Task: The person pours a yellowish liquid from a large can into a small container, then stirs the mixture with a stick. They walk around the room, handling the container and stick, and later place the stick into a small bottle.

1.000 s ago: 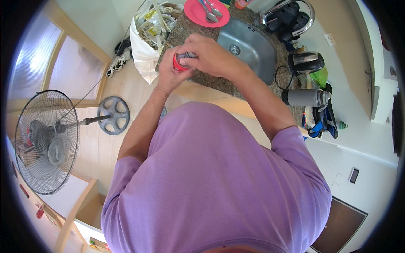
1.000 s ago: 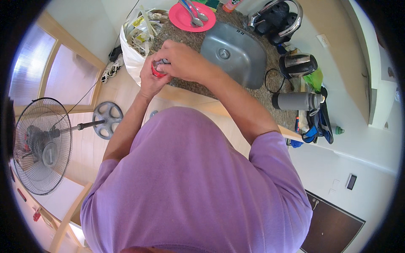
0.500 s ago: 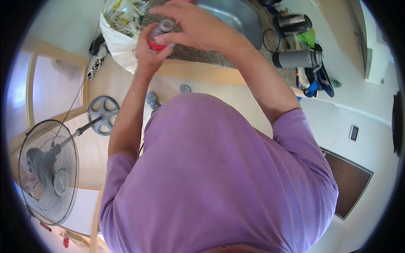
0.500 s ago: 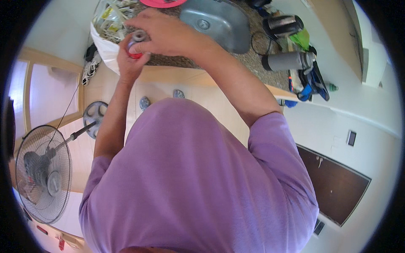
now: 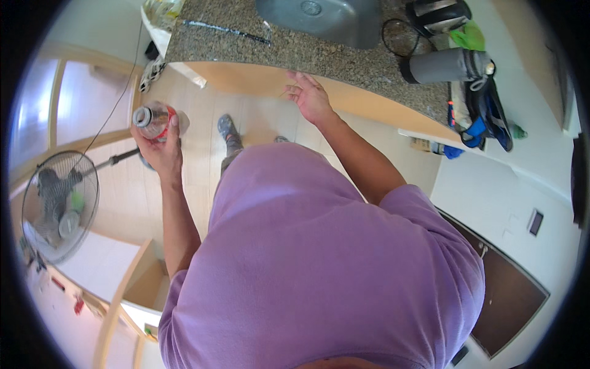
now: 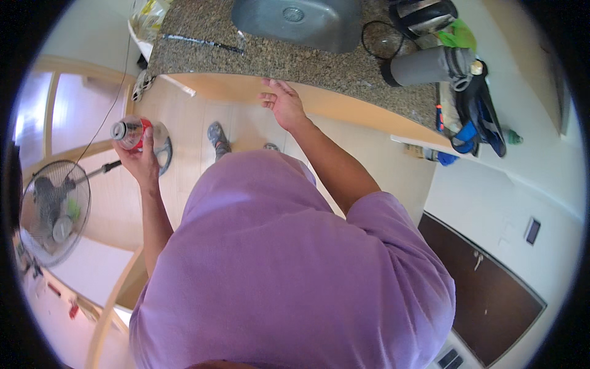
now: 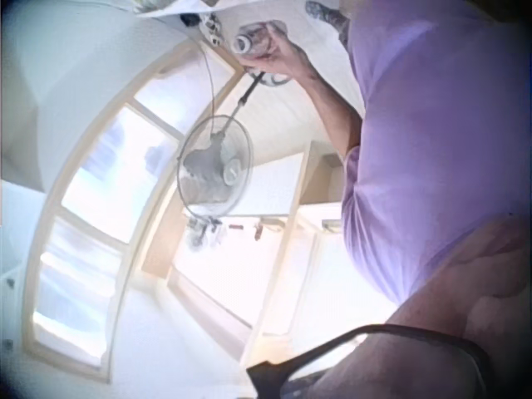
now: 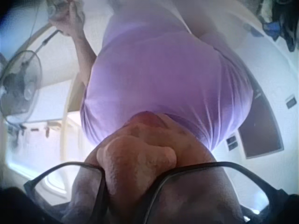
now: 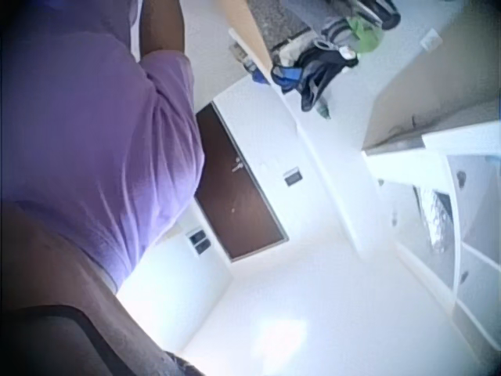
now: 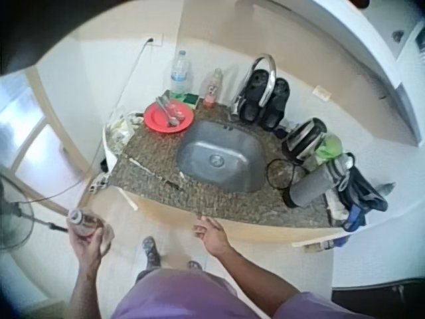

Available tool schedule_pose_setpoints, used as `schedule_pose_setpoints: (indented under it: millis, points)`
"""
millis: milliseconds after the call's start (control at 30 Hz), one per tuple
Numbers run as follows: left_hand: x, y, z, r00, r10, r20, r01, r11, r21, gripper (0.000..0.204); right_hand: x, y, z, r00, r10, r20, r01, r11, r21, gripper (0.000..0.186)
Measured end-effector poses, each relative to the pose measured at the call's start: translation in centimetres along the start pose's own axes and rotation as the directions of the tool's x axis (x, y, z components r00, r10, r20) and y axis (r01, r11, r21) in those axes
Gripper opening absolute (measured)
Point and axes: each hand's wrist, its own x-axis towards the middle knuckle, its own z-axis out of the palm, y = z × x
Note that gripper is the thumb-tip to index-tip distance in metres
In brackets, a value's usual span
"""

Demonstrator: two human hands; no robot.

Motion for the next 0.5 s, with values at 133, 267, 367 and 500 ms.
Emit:
schedule_pose_setpoints:
  millis: [133, 267, 367, 500]
  points:
    - [-8.6, 2.3, -0.3, 0.995, -0.066, -0.073, 0.071, 0.995, 0.074, 0.062, 2.1, 1.2, -2.5, 0.995, -0.055, 0.081, 0.029, 0.956, 0.292, 0.008]
    - [-15.4, 5.9, -0.7, 0.980, -0.148, -0.135, 0.170, 0.971, 0.168, 0.063, 1.3, 1.1, -1.8, 0.993, -0.043, 0.109, 0.008, 0.952, 0.305, 0.024]
    - [-18.2, 6.6, -1.8, 0.978, -0.152, -0.143, 0.175, 0.971, 0.162, 0.063, -1.3, 4.3, -2.2, 0.979, 0.070, 0.190, -0.134, 0.928, 0.347, 0.034]
    - [-19.2, 7.2, -3.3, 0.979, -0.150, -0.140, 0.166, 0.980, 0.112, 0.064, -9.9, 8.6, 1.5, 0.924, 0.315, 0.219, -0.383, 0.788, 0.482, 0.068]
